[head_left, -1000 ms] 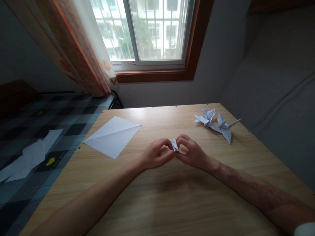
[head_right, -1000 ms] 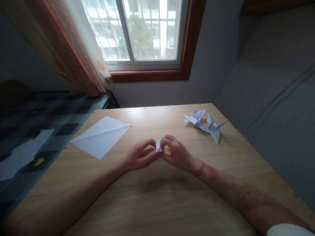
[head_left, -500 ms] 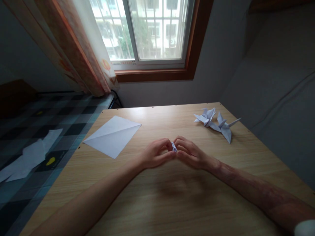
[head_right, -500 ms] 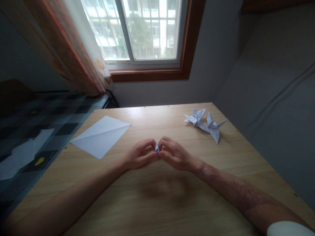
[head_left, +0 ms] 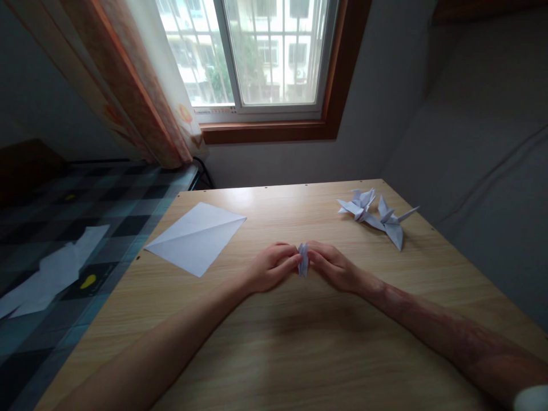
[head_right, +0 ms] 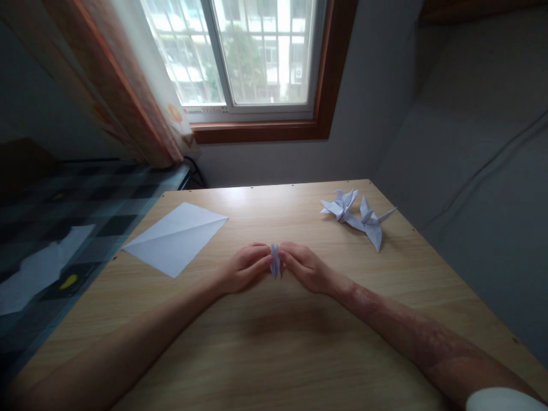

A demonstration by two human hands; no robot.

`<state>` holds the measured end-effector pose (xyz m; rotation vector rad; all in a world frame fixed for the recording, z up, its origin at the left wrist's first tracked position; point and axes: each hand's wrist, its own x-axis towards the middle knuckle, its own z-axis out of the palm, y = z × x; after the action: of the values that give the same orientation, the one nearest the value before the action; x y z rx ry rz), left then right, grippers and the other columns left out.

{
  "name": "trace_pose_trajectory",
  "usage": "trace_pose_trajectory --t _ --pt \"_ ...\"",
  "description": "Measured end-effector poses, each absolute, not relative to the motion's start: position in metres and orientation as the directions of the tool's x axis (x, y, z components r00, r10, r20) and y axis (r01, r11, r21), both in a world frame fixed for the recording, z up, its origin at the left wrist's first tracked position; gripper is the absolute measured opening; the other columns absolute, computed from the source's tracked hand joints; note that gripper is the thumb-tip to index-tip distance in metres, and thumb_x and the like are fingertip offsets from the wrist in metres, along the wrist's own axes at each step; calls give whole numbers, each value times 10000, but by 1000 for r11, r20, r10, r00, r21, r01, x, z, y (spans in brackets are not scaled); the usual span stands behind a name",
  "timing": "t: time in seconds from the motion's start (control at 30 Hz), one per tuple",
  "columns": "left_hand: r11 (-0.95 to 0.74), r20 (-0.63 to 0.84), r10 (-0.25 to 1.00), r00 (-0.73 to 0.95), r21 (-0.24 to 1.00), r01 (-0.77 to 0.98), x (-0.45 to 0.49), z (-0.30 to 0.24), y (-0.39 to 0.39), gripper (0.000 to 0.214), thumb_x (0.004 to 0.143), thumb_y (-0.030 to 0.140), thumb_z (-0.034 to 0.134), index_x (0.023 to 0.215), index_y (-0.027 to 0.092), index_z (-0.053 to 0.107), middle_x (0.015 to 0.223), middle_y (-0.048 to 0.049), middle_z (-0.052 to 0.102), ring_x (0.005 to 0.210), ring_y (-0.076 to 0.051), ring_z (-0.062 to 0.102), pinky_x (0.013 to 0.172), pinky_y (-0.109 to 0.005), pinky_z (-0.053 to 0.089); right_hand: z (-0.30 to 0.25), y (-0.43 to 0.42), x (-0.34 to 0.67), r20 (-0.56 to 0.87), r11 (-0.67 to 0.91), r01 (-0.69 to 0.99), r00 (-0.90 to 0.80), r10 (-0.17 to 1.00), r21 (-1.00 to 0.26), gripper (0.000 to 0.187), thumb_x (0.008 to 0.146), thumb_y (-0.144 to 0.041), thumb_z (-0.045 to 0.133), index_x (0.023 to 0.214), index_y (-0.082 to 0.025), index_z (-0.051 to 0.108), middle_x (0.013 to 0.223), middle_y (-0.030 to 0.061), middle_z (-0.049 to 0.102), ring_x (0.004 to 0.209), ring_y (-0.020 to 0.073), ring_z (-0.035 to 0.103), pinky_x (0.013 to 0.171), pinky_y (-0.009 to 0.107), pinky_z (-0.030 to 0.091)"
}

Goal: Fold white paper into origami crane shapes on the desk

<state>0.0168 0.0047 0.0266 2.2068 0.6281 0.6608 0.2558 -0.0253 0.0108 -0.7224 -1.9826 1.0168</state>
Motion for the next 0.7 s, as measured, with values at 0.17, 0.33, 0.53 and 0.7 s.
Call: trace_pose_trajectory --t 0.17,0.33,0.53,0.7 --pt "-612 274 607 746 760 219 17 25 6 467 1152 444 390 988 178 738 970 -79 777 917 -214 704 951 -329 521 11 -24 254 359 487 134 -516 778 -863 487 1170 -533 389 925 -210 659 947 64 684 947 236 628 942 376 516" --pt "-730 348 598 722 607 313 18 20 3 237 1062 353 538 957 231 711 863 -26 759 841 -196 706 1053 -379 525 8 -24 255 384 543 171 -536 751 -822 498 1168 -528 396 876 -210 645 901 53 653 853 216 597 842 355 503" --pt "-859 510 507 695 368 356 20 13 0 112 947 238 631 835 241 621 767 16 703 735 -162 665 1071 -393 520 9 -24 257 387 555 215 -521 761 -803 513 1145 -572 451 862 -208 677 864 49 677 826 216 606 817 350 494" --pt "-880 509 473 719 320 353 22 13 -3 106 955 226 622 851 244 623 798 9 702 764 -162 666 1089 -383 512 1 -22 257 435 574 196 -474 765 -795 552 1146 -566 442 771 -210 634 781 30 634 760 202 577 777 340 463"
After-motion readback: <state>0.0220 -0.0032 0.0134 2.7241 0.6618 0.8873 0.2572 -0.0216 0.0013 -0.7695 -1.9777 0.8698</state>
